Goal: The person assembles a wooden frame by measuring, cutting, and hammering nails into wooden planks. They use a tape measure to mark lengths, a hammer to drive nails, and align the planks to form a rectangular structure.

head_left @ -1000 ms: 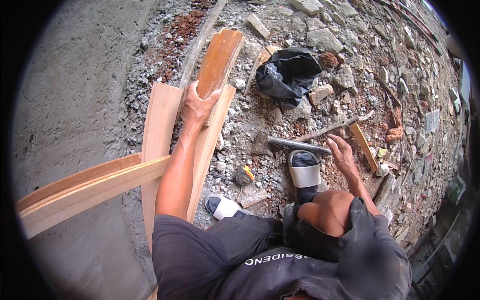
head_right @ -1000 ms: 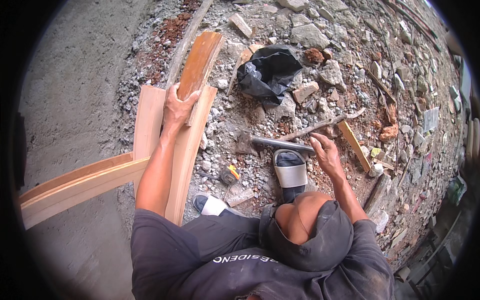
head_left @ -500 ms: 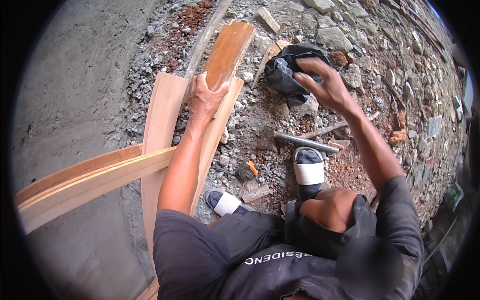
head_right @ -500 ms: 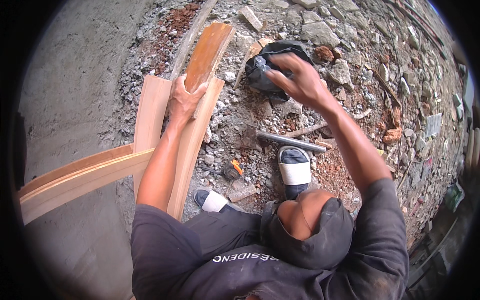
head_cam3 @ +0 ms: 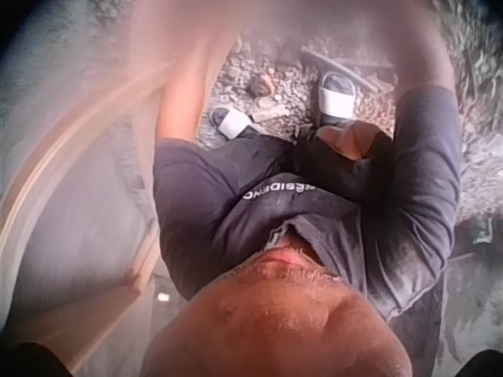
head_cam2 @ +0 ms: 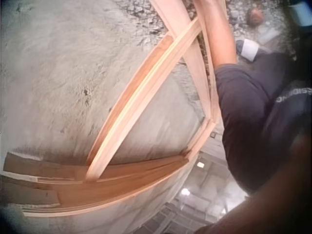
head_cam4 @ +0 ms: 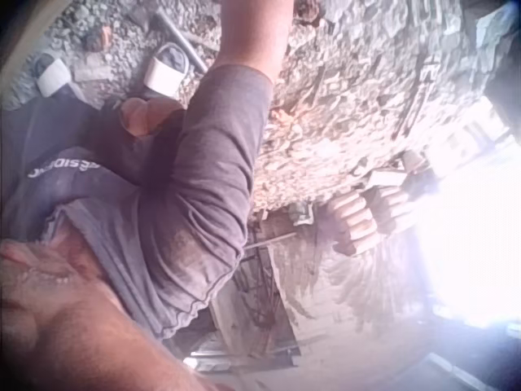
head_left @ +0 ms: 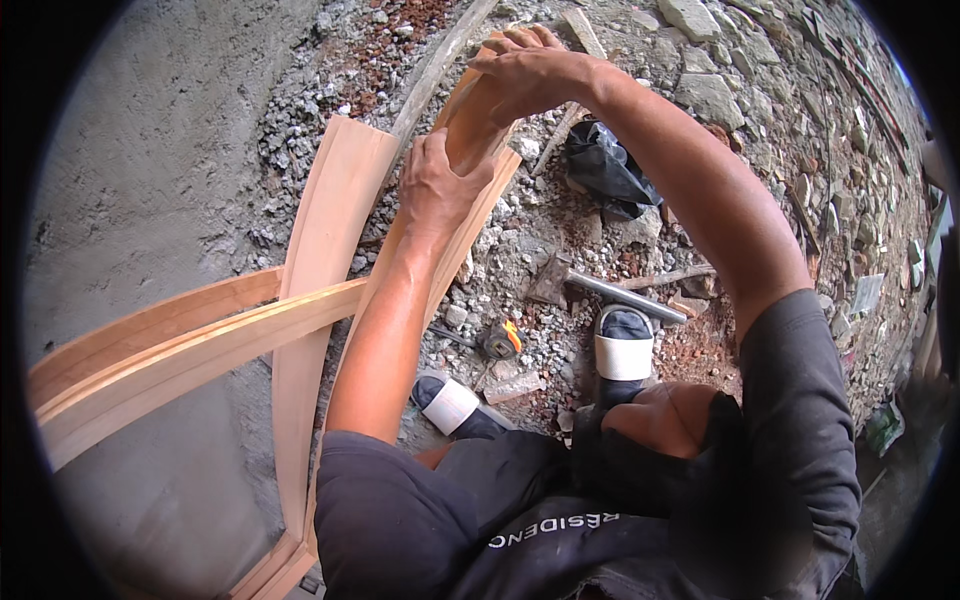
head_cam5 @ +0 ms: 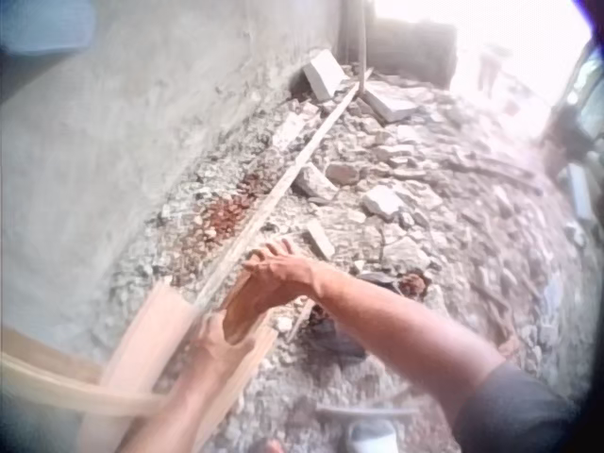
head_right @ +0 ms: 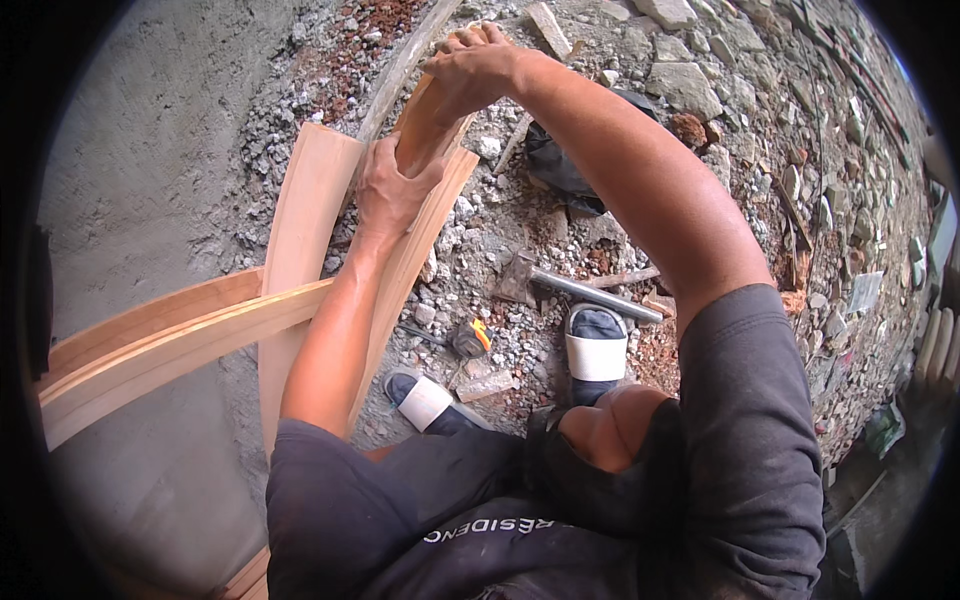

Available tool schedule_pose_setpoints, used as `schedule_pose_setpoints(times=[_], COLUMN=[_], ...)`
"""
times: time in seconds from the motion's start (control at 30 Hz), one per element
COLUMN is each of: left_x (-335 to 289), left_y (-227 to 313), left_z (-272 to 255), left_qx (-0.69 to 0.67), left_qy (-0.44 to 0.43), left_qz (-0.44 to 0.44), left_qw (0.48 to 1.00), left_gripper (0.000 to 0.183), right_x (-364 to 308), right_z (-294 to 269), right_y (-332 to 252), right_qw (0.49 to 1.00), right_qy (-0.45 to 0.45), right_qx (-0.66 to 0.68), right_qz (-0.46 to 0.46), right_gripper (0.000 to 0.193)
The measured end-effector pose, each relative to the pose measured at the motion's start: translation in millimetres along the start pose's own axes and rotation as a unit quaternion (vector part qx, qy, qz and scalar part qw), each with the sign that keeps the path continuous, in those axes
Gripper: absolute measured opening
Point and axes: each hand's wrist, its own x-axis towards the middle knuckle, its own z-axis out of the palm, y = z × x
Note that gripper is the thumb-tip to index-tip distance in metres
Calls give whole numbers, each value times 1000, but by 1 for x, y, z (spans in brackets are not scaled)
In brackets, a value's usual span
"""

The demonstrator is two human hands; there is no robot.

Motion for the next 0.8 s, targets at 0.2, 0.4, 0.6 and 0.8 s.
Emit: schedule_pose_setpoints(times=[0.2,0.4,0.6,0.8], left_x=[1,0,-2,-1], left_y=[0,1,-5,-1], left_z=[-1,-3,4,0], left_qx=[-5,-8,6,6], left_qy=[-11,-14,21,3], left_qz=[-6,-15,17,6], left_qw=[1000,1000,1000,1000], left_gripper=[74,71,68,71], right_x=[4,6,4,0], right_z=[7,2,2,1], right_y=[-2,-5,-8,-7], right_qw=[1000,1000,1000,1000], right_qy=[22,-1,2,1], right_qx=[8,10,3,16], right_qz=[9,11,24,26], right_gripper=[80,80,76,76])
